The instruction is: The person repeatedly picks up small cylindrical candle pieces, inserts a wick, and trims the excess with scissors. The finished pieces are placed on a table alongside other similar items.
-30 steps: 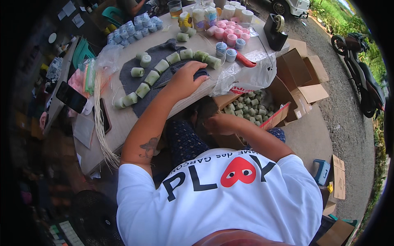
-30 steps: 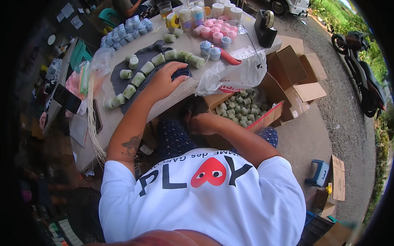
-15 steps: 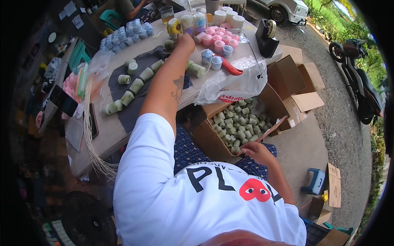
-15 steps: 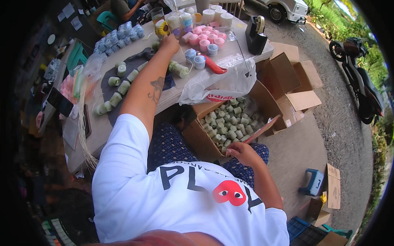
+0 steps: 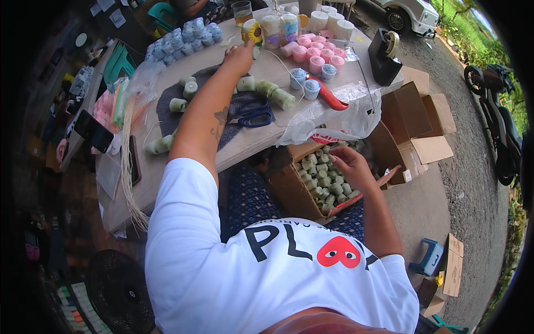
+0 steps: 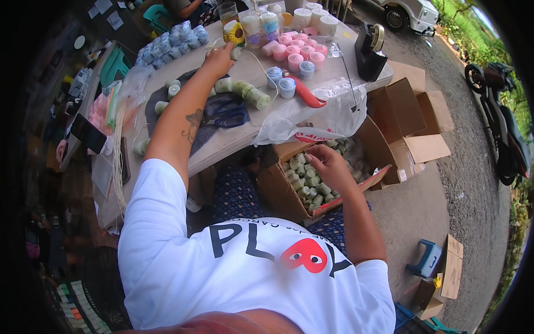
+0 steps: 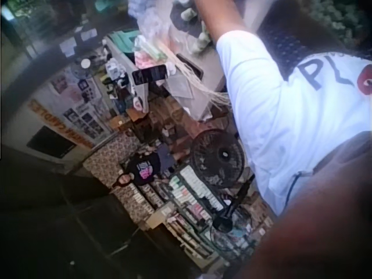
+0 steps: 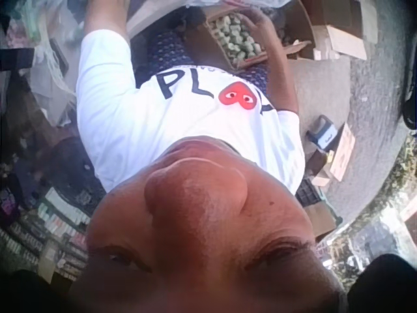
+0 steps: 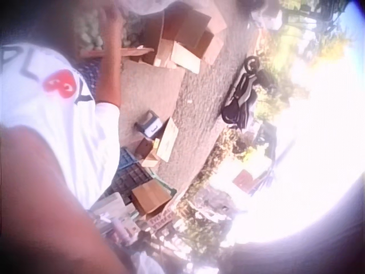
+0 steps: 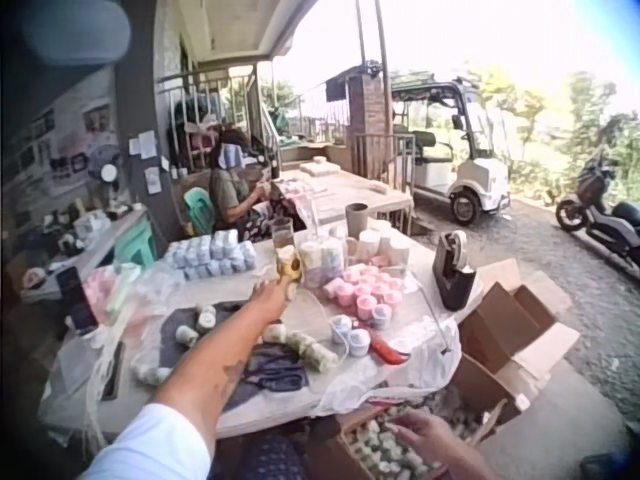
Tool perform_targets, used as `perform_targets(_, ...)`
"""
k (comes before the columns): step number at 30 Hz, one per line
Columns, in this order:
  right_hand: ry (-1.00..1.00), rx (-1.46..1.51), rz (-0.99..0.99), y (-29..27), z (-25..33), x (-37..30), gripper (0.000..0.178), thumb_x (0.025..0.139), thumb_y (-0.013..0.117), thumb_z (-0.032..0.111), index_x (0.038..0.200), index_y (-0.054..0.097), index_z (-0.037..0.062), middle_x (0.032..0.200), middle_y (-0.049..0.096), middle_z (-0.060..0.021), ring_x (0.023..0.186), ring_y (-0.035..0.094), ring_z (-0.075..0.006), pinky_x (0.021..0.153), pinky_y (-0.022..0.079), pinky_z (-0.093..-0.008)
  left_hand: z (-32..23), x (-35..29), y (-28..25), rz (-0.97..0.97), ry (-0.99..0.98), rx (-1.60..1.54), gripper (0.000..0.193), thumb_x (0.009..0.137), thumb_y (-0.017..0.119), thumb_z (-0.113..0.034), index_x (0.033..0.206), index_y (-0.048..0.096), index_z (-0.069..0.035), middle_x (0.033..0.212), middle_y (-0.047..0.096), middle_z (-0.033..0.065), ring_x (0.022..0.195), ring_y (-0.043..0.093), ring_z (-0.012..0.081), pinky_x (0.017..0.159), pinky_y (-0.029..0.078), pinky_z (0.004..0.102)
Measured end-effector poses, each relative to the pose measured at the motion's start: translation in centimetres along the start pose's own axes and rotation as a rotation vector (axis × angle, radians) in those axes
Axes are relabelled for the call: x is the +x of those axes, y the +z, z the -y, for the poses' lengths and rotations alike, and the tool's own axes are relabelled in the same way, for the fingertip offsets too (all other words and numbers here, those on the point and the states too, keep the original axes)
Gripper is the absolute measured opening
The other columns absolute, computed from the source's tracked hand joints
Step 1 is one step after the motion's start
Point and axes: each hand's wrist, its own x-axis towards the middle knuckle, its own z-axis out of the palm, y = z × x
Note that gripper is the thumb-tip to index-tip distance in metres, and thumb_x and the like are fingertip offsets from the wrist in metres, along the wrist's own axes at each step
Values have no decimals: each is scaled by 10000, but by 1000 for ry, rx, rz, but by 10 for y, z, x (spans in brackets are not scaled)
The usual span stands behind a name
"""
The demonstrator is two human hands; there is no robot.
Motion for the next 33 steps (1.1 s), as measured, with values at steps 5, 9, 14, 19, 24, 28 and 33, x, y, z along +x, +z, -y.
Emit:
perform_targets(5,67,-26,84,27,-28,-11,272,893,645,200,1078,614,3,916,658,-57,791,588,-118,698,483,-274,-5,-8,-3,-76,48,77,506,797,691,-241,1244,469,-160,1205,545,95,1120,538,344,926,385,492)
perform_targets(9,132,-57,75,19,-22,-27,290,896,641,222,1091,607,10,940,664,-70,815,602,-131,723,488,-282,2,-4,-7,-80,-2,61,514,799,690,-274,1267,494,-195,1223,546,82,1132,535,328,949,369,484)
perform_targets(14,172,-160,106,16,-26,-38,274,905,627,211,1090,604,10,963,668,-74,848,606,-138,761,485,-288,2,-20,-18,-19,63,-99,463,818,679,-271,1254,546,-192,1259,555,92,1158,534,273,976,371,456)
perform_targets(19,182,-45,140,31,-51,-49,258,915,616,195,1085,602,1,920,657,-54,839,585,-113,747,473,-273,-18,-82,-55,-203,245,-376,397,828,664,-299,1189,595,-149,1226,576,83,1130,546,284,960,414,420)
perform_targets(24,276,-63,173,36,-45,-65,237,927,597,173,1078,600,-10,897,649,-39,825,580,-95,733,467,-250,61,-147,-118,-65,7,-210,356,838,664,-271,1156,617,-117,1172,600,129,1082,574,303,918,449,372)
perform_targets(28,269,-18,175,42,-53,-69,225,933,585,161,1083,594,-7,913,647,-40,833,590,-101,727,470,-242,187,-187,-132,169,-334,31,410,847,649,-320,1147,610,-43,1076,638,189,861,642,294,792,501,393)
perform_targets(33,294,-100,197,60,-37,-71,228,931,585,163,1080,592,-9,925,657,-67,839,601,-119,745,479,-261,171,-242,-154,402,-553,-28,633,862,641,-289,1410,367,-128,750,613,103,623,612,210,477,503,351)
